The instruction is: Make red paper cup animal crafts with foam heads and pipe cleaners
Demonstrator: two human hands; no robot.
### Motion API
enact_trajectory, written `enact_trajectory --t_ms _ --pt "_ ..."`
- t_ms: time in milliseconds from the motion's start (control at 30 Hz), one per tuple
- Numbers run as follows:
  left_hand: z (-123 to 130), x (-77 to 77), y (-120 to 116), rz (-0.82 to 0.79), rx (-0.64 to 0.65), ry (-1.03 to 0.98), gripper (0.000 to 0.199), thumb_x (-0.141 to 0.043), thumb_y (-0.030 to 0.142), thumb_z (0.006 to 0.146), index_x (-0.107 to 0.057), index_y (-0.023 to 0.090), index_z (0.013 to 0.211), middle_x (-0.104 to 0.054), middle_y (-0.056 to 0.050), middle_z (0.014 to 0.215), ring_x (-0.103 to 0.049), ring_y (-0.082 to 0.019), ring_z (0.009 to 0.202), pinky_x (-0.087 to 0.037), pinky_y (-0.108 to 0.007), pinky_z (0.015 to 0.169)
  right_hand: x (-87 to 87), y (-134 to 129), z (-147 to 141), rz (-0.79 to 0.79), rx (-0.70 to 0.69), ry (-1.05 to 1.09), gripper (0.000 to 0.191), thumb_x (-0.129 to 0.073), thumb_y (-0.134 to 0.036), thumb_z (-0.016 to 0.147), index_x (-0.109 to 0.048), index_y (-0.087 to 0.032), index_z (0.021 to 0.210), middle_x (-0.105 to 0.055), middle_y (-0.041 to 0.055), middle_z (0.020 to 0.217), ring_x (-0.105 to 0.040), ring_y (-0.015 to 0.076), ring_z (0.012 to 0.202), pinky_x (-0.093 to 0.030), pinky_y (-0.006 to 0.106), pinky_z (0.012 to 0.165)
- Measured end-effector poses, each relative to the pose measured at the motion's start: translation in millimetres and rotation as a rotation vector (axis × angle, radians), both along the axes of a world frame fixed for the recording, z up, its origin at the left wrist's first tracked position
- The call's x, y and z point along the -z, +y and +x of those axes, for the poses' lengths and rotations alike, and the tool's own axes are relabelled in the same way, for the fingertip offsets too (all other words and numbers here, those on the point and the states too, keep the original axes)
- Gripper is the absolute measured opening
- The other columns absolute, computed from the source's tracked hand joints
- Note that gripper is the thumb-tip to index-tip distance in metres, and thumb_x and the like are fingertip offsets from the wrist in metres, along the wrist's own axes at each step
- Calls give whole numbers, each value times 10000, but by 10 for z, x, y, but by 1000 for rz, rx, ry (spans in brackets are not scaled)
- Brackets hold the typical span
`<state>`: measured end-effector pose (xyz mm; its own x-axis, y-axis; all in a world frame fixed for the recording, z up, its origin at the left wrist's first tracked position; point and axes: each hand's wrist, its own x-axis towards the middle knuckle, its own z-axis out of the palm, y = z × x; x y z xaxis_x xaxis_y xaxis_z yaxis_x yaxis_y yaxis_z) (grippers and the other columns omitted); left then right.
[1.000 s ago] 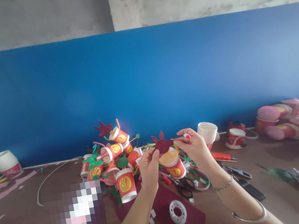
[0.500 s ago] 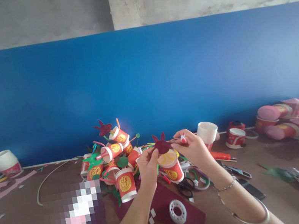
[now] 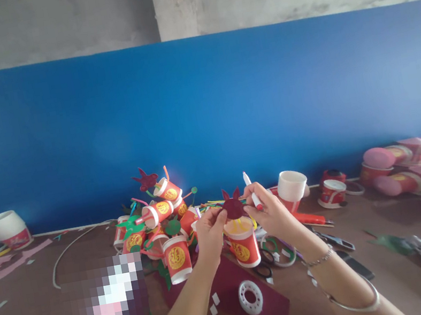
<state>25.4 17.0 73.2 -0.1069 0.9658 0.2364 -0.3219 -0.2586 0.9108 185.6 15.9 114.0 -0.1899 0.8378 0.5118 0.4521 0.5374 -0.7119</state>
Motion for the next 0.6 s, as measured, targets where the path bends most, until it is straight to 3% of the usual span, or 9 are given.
enact_trajectory --t_ms 267,600 --pt "2 58 53 3 -30 68 193 -664 338 743 -686 147 746 -631 -4 637 -546 -130 610 -420 -238 589 63 78 7 13 5 8 139 -497 -156 788 -426 -233 879 -435 -56 691 -407 115 605 -362 229 571" --pt "1 72 12 28 -74 62 206 -647 355 738 -662 153 704 -624 -5 602 -548 -140 583 -436 -251 580 15 30 -43 12 16 -8 102 -502 -174 776 -454 -226 850 -456 -58 659 -423 114 578 -359 231 558"
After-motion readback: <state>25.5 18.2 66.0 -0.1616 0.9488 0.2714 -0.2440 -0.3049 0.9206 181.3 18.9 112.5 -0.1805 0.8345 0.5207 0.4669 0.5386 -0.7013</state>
